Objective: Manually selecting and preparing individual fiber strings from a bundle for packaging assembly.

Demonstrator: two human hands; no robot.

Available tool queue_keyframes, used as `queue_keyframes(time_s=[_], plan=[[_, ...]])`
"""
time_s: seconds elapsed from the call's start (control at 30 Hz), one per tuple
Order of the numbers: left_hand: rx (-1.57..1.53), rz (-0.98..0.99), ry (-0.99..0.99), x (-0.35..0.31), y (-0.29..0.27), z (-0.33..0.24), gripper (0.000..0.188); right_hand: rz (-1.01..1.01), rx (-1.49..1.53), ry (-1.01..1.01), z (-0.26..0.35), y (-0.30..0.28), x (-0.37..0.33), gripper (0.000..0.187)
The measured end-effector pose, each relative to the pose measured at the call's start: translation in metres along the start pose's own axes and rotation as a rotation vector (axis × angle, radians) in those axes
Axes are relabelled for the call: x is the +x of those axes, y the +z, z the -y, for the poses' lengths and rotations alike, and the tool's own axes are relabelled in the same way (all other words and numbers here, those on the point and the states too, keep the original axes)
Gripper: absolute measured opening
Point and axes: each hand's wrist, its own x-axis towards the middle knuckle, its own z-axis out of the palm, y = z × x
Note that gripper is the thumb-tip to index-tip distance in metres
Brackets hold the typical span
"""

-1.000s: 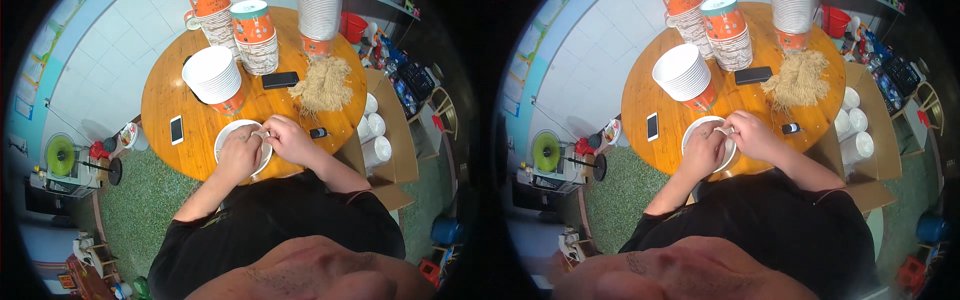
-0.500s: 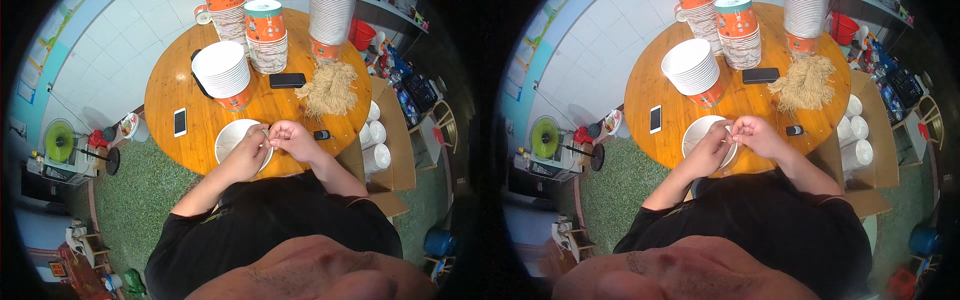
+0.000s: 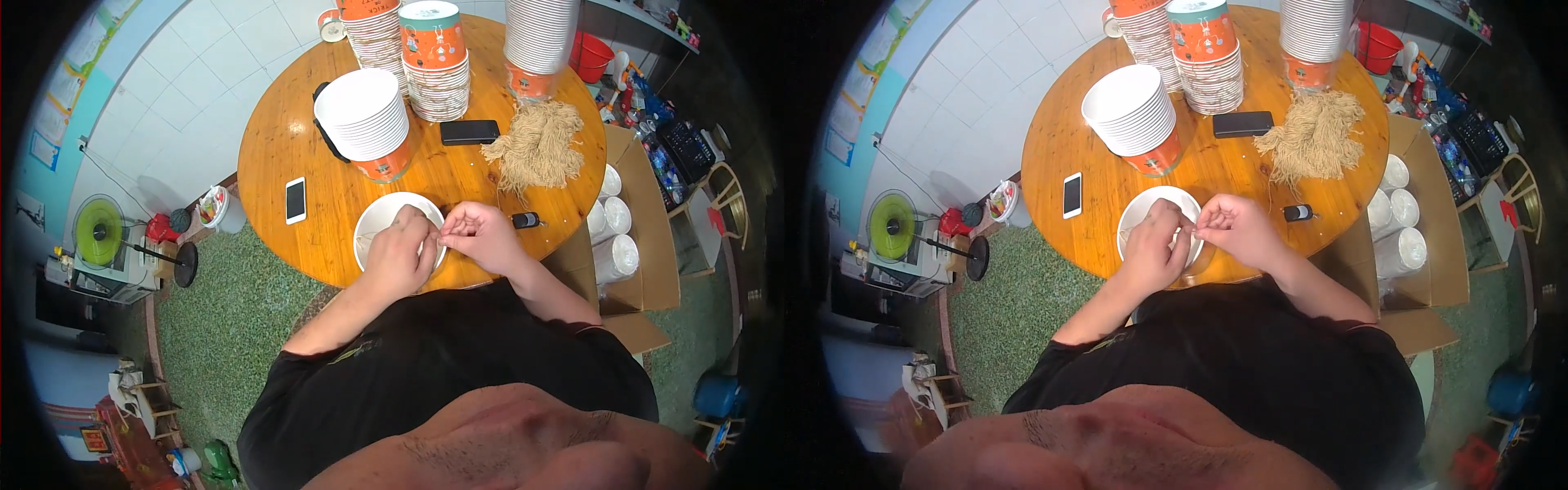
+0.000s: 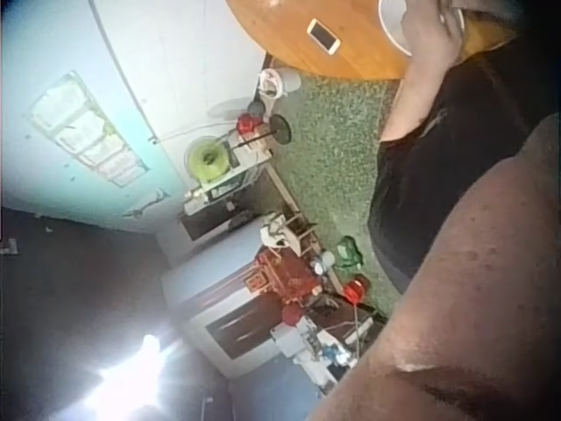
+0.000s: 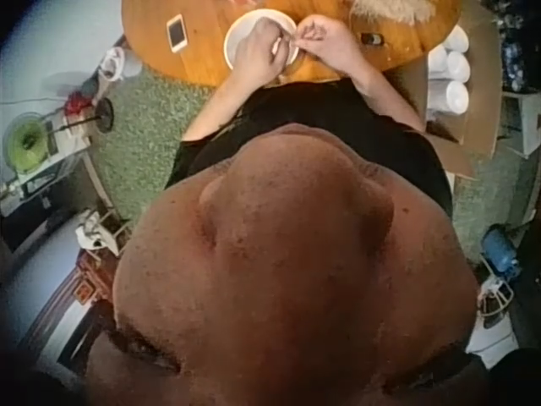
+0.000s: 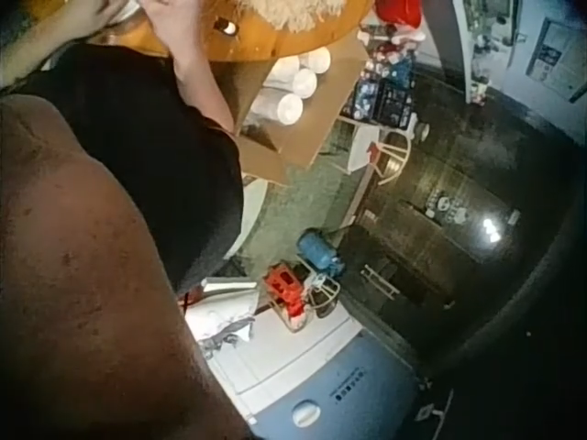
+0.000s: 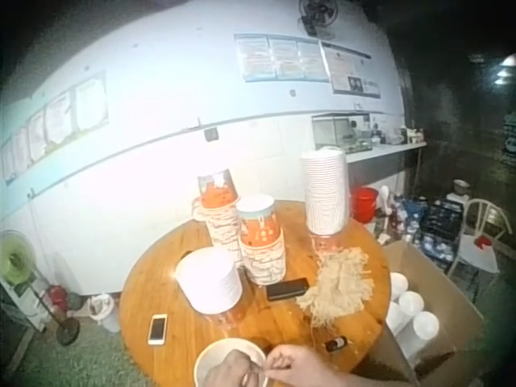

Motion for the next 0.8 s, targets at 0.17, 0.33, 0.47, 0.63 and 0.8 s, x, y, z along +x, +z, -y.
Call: queue_keyframes(time_s=[0.17,0.33,0.47,0.63,0.8], plan=[[0.083,-0.009,0.082,-0.002,0.001,-0.001,0.013,-0.089,-0.128,-0.042,0.003,0.014,-0.006,0.013],[-0.109,-0.029,-0.008,0.0,-0.002,-0.008,0.045,-0.114,0.1,-0.018,0.0,0.013,-0.005,0.012],[-0.072,0.029,0.067,-0.004,-0.004,-0.006,0.038,-0.157,0.393,0.159,-0.009,0.006,-0.006,0.013],[0.139,0.073,0.144,-0.009,0.005,0.005,0.016,-0.19,0.651,0.202,-0.018,0.007,-0.009,0.01],[0.165,0.093,0.119,-0.005,0.001,-0.005,0.014,-0.238,0.594,0.209,-0.02,0.008,-0.014,0.009]])
